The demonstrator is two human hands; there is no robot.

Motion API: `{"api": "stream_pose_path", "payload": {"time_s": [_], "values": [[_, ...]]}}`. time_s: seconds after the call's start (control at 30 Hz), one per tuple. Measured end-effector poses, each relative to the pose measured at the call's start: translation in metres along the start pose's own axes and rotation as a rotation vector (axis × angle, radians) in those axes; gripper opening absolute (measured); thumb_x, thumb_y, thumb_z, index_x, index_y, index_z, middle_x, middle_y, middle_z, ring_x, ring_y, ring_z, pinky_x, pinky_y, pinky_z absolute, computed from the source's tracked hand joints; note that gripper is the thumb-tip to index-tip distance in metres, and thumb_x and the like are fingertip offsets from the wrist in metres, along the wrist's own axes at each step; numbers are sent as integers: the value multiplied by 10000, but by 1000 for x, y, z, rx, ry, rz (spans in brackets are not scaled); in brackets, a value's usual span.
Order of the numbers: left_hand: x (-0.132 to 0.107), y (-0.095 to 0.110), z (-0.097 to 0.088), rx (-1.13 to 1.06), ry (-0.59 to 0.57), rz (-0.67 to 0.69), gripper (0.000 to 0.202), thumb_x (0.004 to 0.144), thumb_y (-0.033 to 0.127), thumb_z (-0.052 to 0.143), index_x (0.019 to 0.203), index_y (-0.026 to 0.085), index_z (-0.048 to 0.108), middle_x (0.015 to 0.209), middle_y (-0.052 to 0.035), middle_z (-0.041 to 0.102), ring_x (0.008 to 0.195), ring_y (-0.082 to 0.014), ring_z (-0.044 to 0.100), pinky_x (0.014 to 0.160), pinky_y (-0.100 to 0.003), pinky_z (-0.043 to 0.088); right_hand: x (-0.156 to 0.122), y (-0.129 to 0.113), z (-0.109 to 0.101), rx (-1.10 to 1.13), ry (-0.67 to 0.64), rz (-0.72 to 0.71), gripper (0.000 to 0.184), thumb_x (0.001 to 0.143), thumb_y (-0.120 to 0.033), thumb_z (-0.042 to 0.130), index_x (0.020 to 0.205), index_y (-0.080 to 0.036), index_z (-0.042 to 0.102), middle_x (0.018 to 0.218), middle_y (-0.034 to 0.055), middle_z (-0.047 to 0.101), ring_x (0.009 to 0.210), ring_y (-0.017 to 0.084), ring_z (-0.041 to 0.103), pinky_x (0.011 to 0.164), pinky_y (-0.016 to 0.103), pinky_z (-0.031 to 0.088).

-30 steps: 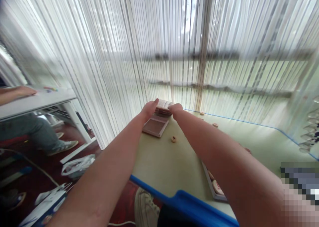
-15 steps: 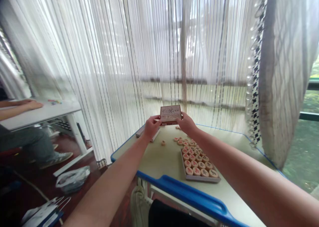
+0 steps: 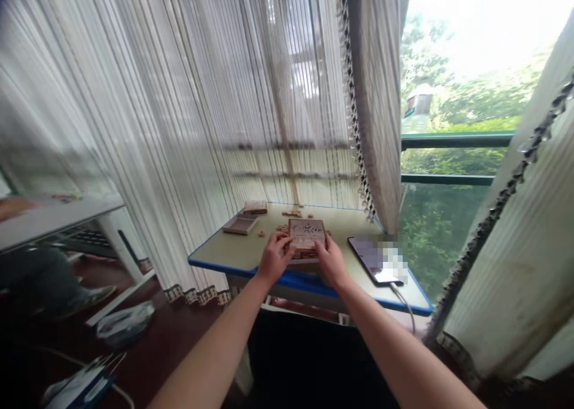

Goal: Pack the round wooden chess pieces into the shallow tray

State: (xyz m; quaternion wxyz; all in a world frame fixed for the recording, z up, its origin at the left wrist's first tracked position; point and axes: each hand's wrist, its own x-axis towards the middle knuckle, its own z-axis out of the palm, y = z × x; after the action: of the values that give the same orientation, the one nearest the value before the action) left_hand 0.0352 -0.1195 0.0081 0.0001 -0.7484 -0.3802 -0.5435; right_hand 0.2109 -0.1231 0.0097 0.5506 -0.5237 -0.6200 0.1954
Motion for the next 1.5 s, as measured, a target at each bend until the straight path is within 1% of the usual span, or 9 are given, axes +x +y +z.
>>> {"api": "stream_pose_path", "payload": {"time_s": [0.17, 0.27, 0.43, 0.63, 0.97, 1.2, 1.33, 1.4, 1.5], "values": [[-3, -2, 1, 57, -70, 106, 270, 821, 305, 497, 1047, 210, 610, 1042, -74, 602, 987, -178, 564, 895, -349, 472, -7, 9, 5, -20, 74, 18, 467, 775, -375, 435, 1189, -169, 502, 1069, 87, 616, 978, 216, 548, 882, 343, 389], [-5, 0, 3, 94, -70, 95, 286, 794, 329, 536, 1044, 216, 614, 1063, -74, 605, 1011, -189, 557, 914, -363, 460, -4, 9, 4, -127, 42, 17, 432, 799, -379, 405, 1159, -164, 509, 1062, 88, 613, 979, 208, 540, 874, 322, 382], [-9, 4, 5, 149, -82, 53, 263, 802, 319, 518, 1018, 209, 621, 1067, -78, 607, 1022, -200, 543, 939, -383, 435, -3, 3, 5, -450, -27, 69, 406, 832, -363, 366, 1085, -90, 528, 1053, 155, 598, 986, 230, 530, 855, 298, 359], [-10, 5, 5, 177, -75, 70, 244, 798, 301, 513, 989, 200, 627, 1027, -81, 609, 1002, -202, 540, 929, -375, 431, -6, -3, 10, -611, -117, 47, 426, 883, -334, 269, 1065, -54, 534, 1080, 191, 589, 1013, 253, 515, 852, 311, 322], [-7, 8, 7, 255, -111, -21, 181, 726, 269, 559, 868, 177, 622, 1015, -82, 555, 983, -203, 522, 911, -350, 428, -8, -4, 11, -703, -148, 39, 472, 895, -347, 267, 1199, -43, 460, 1162, 175, 560, 1095, 229, 476, 904, 297, 274], [-7, 11, 4, 308, -120, -80, 187, 715, 302, 555, 824, 164, 620, 997, -90, 545, 972, -213, 516, 913, -355, 413, -11, -6, 12, -712, -202, 7, 470, 889, -363, 286, 1184, -49, 477, 1136, 186, 573, 1096, 237, 475, 903, 323, 259], [-7, 7, 6, 335, -162, -109, 334, 693, 344, 570, 967, 161, 621, 1074, -103, 542, 1025, -236, 496, 942, -374, 387, -12, -8, 14, -723, -214, -6, 477, 882, -358, 308, 1214, -47, 453, 1181, 196, 542, 1132, 246, 445, 916, 337, 239], [-6, 4, 9, 342, -209, -104, 440, 687, 380, 571, 1070, 164, 592, 1171, -111, 512, 1088, -249, 465, 978, -378, 353, -13, -9, 14, -730, -219, -21, 484, 881, -359, 305, 1223, -48, 448, 1196, 195, 533, 1130, 250, 444, 919, 342, 233], [-4, 0, 13, 355, -304, -125, 528, 697, 450, 545, 1141, 164, 558, 1277, -114, 452, 1182, -260, 400, 1020, -367, 305, -14, -9, 14, -749, -220, -39, 485, 883, -359, 292, 1216, -49, 458, 1203, 189, 531, 1114, 250, 456, 915, 339, 235]]}}
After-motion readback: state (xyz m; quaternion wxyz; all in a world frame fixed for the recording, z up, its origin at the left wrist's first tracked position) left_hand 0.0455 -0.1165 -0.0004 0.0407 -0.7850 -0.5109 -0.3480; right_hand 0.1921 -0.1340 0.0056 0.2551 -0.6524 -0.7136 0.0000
